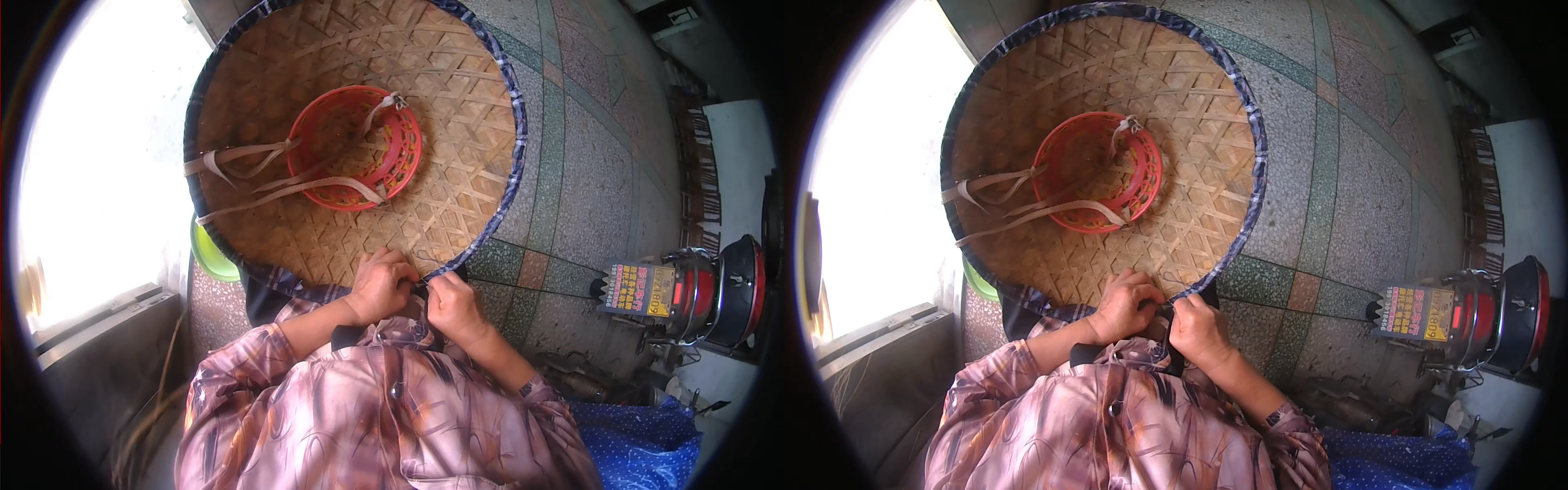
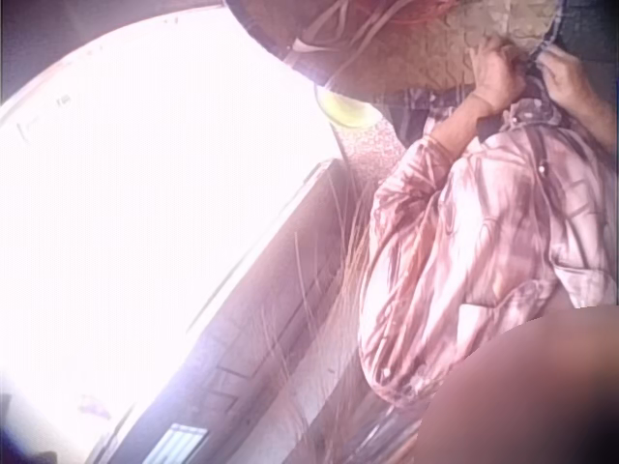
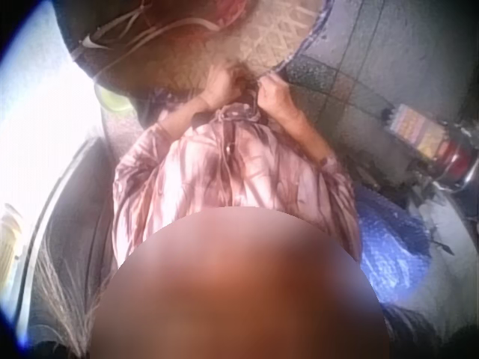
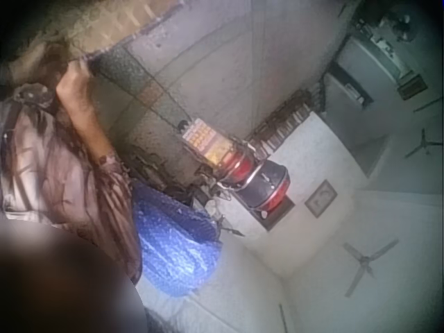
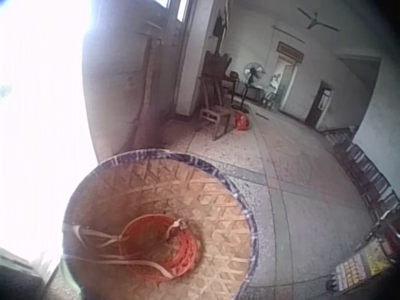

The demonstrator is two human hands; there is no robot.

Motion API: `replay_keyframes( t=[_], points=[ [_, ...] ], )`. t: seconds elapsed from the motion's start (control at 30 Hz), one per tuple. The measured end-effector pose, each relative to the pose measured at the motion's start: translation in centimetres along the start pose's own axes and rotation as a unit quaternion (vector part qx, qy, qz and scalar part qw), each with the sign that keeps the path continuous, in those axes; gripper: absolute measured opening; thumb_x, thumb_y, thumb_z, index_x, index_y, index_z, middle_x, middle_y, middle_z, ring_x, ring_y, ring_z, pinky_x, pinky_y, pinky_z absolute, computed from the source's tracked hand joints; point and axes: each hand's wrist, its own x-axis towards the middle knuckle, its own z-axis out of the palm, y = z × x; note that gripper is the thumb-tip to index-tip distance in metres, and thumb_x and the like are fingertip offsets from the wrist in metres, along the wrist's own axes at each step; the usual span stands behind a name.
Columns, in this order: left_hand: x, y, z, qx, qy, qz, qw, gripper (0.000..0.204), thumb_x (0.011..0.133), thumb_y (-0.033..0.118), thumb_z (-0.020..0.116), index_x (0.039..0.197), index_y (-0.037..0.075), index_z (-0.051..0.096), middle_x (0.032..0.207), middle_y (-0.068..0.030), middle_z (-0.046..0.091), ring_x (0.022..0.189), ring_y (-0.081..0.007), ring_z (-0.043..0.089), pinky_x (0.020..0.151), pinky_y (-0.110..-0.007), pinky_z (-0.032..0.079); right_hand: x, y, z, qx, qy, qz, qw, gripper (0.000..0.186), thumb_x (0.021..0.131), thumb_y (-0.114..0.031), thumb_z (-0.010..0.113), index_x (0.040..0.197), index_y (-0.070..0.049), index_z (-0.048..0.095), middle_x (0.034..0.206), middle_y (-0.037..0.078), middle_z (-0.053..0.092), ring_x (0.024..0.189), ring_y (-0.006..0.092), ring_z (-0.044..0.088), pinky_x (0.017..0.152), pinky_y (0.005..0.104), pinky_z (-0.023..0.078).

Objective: The recorder is repairing a woven conical hat by sewing a blue fabric border around the edge using a needle and thread.

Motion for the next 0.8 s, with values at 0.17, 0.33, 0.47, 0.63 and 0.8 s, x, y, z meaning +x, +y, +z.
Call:
replay_keyframes(
  t=[0.17, 0.33, 0.47, 0.63, 0.8],
  points=[
    [0.0, -0.2, 0.1, 0.002, 0.0, 0.007, 1.0, 0.012, 0.07, 0.008, 0.065, 0.077, 0.016, 0.071, 0.087, 0.0003, 0.062, 0.095, -0.0238, 0.056, 0.081, -0.039, 0.041, 0.1, -0.1, 0.9, 0.016, 0.024, 0.01, 1.0, 0.002, 0.082, -0.002, 0.058, 0.081, -0.003, 0.057, 0.078, 0.017, 0.059, 0.073, 0.0375, 0.061, 0.063, 0.0443, 0.05],
    [-0.3, -0.7, -0.1, -0.006, -0.007, 0.02, 1.0, 0.02, 0.068, 0.006, 0.069, 0.084, 0.016, 0.074, 0.089, 0.0009, 0.063, 0.093, -0.0229, 0.056, 0.08, -0.039, 0.04, -0.2, 0.4, 0.3, 0.042, 0.013, 0.031, 0.999, 0.005, 0.084, -0.004, 0.06, 0.08, -0.003, 0.057, 0.078, 0.016, 0.059, 0.075, 0.0371, 0.062, 0.065, 0.0438, 0.05],
    [-0.3, -0.8, -0.3, -0.004, -0.018, 0.019, 1.0, 0.021, 0.068, 0.005, 0.069, 0.084, 0.017, 0.075, 0.09, 0.0015, 0.063, 0.094, -0.0221, 0.057, 0.08, -0.038, 0.04, -0.4, 0.1, -1.0, -0.004, 0.001, -0.008, 1.0, 0.004, 0.084, -0.007, 0.06, 0.081, -0.005, 0.057, 0.079, 0.015, 0.06, 0.071, 0.036, 0.063, 0.062, 0.0435, 0.051],
    [-0.2, -0.8, -0.6, -0.016, -0.023, 0.022, 0.999, 0.022, 0.067, 0.004, 0.069, 0.082, 0.018, 0.075, 0.089, 0.0021, 0.063, 0.092, -0.0216, 0.057, 0.079, -0.038, 0.042, 0.0, -0.2, -0.5, -0.11, -0.017, -0.039, 0.993, 0.002, 0.081, -0.008, 0.058, 0.081, -0.006, 0.057, 0.076, 0.013, 0.06, 0.064, 0.0325, 0.064, 0.057, 0.0422, 0.053],
    [-0.3, -1.5, -0.1, -0.022, -0.009, 0.039, 0.999, 0.022, 0.066, 0.004, 0.068, 0.082, 0.018, 0.075, 0.089, 0.002, 0.064, 0.092, -0.022, 0.058, 0.078, -0.038, 0.043, 0.2, 0.3, 0.7, -0.118, -0.009, -0.028, 0.993, 0.008, 0.083, -0.011, 0.06, 0.078, -0.006, 0.056, 0.075, 0.014, 0.06, 0.062, 0.0357, 0.062, 0.055, 0.0438, 0.051]
  ],
)
